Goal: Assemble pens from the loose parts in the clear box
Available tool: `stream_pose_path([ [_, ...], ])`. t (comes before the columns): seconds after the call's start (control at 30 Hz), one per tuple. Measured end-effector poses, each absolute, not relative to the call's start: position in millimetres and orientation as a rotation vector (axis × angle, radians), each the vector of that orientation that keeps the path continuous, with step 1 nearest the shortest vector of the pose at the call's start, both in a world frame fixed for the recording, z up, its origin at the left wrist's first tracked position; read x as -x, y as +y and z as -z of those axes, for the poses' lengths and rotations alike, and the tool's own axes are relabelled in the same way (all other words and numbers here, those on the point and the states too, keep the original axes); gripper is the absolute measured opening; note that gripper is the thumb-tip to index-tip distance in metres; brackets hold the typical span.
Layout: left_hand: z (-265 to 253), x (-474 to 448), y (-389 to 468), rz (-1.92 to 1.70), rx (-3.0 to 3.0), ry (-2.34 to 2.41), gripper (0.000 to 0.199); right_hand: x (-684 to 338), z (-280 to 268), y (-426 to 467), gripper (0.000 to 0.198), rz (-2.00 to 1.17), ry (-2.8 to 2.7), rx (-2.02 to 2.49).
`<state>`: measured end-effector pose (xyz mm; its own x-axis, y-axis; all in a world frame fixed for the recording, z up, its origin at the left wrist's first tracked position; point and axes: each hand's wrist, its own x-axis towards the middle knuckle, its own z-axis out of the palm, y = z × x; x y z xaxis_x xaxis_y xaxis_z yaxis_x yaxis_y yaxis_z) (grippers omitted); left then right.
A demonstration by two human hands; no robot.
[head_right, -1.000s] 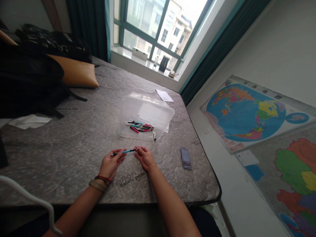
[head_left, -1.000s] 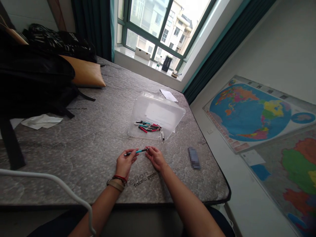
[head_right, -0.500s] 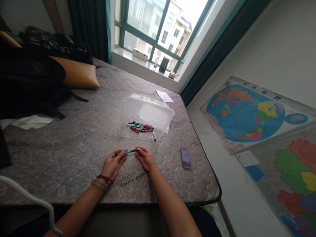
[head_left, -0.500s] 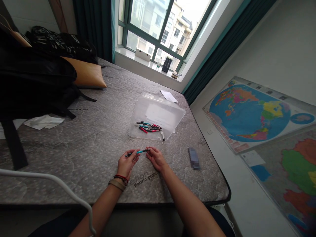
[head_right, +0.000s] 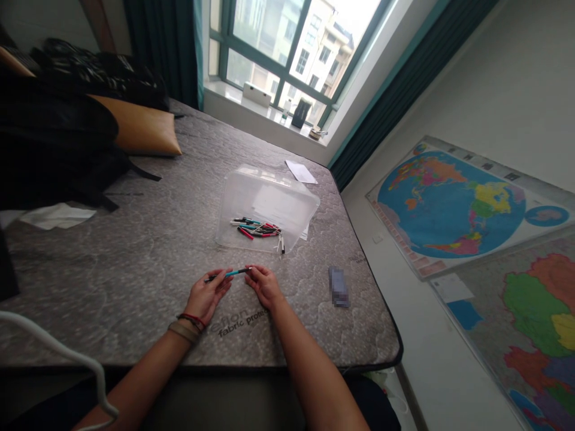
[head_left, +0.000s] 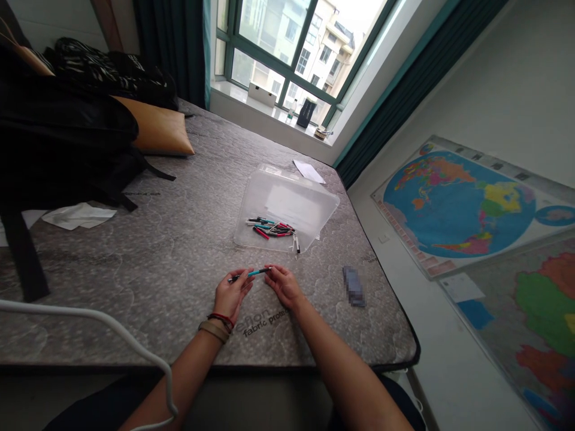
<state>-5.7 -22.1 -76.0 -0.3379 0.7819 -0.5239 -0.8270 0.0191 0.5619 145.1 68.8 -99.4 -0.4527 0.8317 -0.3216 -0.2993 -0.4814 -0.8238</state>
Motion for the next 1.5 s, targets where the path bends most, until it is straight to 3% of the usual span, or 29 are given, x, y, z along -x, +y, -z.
stream_pose_path([
  [0.43, 89, -4, -19, -1.714, -0.226, 1.141, 0.040, -133, 105, 68, 0.033, -1.893, -1.137, 1.100],
  [0.63, 85, 8, -16, -1.790, -0.165, 1.150, 0.040, -133, 110, 67, 0.059, -1.764, -1.582, 1.238],
  [0.83, 85, 12, -15, -1.803, -0.124, 1.163, 0.036, -126, 106, 62, 0.041, -1.826, -1.372, 1.146],
  [1.2, 84, 13, -14, -1.820, -0.109, 1.176, 0.031, -121, 109, 61, 0.049, -1.743, -1.520, 1.184],
  [1.5, 89, 14, -14, -1.805, -0.095, 1.174, 0.033, -124, 106, 61, 0.039, -1.767, -1.501, 1.178],
])
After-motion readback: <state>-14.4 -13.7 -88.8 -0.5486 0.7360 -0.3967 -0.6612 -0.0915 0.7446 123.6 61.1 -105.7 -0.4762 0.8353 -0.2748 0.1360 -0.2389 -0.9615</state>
